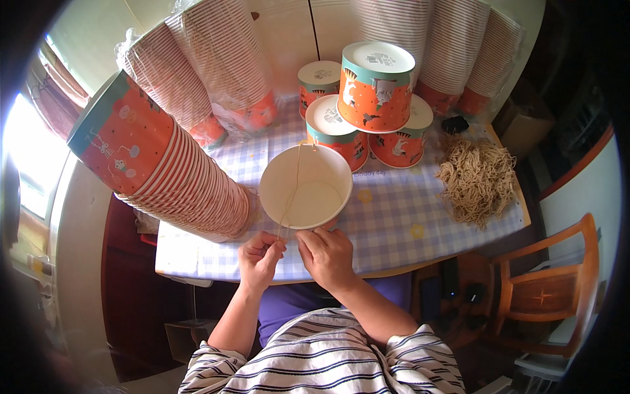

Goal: The person is stacking paper cups and attaching strings to them as part of a manufacturing or packaging process.

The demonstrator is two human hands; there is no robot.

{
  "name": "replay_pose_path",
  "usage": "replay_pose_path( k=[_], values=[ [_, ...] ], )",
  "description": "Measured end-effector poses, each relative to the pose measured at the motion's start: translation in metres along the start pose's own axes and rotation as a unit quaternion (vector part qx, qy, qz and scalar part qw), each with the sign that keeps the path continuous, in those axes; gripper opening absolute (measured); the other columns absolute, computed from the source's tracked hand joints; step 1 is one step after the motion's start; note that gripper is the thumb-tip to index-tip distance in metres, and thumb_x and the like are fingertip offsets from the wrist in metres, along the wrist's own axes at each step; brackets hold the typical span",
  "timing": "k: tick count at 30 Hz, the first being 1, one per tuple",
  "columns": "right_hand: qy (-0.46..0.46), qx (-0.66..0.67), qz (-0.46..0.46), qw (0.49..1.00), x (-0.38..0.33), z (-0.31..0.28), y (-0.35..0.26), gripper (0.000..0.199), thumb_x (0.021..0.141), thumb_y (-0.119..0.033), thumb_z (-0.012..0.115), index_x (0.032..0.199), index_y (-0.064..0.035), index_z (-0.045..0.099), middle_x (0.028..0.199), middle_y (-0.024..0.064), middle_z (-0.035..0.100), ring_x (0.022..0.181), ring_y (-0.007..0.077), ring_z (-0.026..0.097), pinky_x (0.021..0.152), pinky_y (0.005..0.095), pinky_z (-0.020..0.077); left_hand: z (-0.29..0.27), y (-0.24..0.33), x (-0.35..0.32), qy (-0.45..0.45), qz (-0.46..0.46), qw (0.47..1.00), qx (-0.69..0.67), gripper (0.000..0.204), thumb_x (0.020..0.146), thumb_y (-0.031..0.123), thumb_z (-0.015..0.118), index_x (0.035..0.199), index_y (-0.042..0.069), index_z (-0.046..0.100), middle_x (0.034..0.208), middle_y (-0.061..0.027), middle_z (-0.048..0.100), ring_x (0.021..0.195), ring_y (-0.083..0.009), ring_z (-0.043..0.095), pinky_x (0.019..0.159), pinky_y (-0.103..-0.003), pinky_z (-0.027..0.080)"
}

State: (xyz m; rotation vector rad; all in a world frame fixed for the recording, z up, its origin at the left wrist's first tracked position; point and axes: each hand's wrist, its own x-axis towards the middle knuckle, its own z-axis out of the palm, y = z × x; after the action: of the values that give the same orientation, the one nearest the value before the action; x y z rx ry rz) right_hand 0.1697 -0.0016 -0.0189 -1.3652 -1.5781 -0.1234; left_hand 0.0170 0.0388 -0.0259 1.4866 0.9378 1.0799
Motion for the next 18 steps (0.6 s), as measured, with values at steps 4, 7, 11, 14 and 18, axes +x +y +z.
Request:
replay_pose_path(
  k=[4, 7, 11, 14, 18],
  values=[
    [-0.022, 0.002, -0.001, 1.0, -0.004, -0.002, 0.002, 0.023, 0.071, 0.0, 0.069, 0.091, -0.0083, 0.066, 0.084, 0.0034, 0.067, 0.066, 0.0227, 0.061, 0.057, 0.0329, 0.0425, -0.002, 0.009, 0.004, -0.012, -0.059, 0.993, -0.101, 0.009, 0.085, 0.004, 0.061, 0.09, -0.003, 0.063, 0.076, -0.004, 0.064, 0.066, -0.0079, 0.057, 0.062, -0.021, 0.046],
    [-0.021, 0.006, -0.015, 1.0, -0.004, -0.003, 0.002, 0.021, 0.07, 0.0, 0.069, 0.09, -0.0079, 0.065, 0.087, 0.0033, 0.067, 0.067, 0.0224, 0.061, 0.057, 0.0331, 0.0425, 0.001, 0.019, 0.011, -0.001, -0.06, 0.995, -0.075, 0.013, 0.086, 0.008, 0.064, 0.092, -0.004, 0.063, 0.075, -0.0013, 0.062, 0.066, -0.0056, 0.054, 0.06, -0.02, 0.044],
    [-0.009, 0.018, -0.019, 1.0, -0.003, -0.002, 0.002, 0.022, 0.072, 0.0, 0.069, 0.092, -0.0076, 0.064, 0.089, 0.0042, 0.068, 0.067, 0.0238, 0.061, 0.058, 0.0336, 0.0427, 0.0, 0.016, 0.013, 0.009, -0.037, 0.999, -0.003, 0.017, 0.086, 0.011, 0.066, 0.09, -0.005, 0.063, 0.073, -0.0006, 0.062, 0.066, -0.0042, 0.053, 0.06, -0.02, 0.044],
    [0.024, 0.036, -0.006, 0.999, -0.006, 0.0, 0.003, 0.021, 0.075, 0.001, 0.068, 0.094, -0.0067, 0.062, 0.085, 0.0053, 0.067, 0.06, 0.0196, 0.058, 0.054, 0.0303, 0.0416, -0.003, 0.009, 0.007, 0.02, -0.042, 0.999, -0.014, 0.015, 0.086, 0.01, 0.066, 0.089, -0.004, 0.063, 0.073, -0.0012, 0.062, 0.066, -0.004, 0.053, 0.06, -0.02, 0.044],
    [0.005, 0.176, 0.172, 0.969, -0.025, 0.004, -0.006, 0.019, 0.079, 0.0, 0.067, 0.095, -0.0046, 0.06, 0.078, 0.0034, 0.062, 0.052, 0.0087, 0.048, 0.047, 0.0231, 0.0371, -0.006, 0.006, -0.002, 0.017, -0.062, 0.997, -0.031, 0.014, 0.086, 0.01, 0.065, 0.089, -0.004, 0.062, 0.074, -0.0018, 0.063, 0.067, -0.0042, 0.054, 0.061, -0.02, 0.044]
  ],
)
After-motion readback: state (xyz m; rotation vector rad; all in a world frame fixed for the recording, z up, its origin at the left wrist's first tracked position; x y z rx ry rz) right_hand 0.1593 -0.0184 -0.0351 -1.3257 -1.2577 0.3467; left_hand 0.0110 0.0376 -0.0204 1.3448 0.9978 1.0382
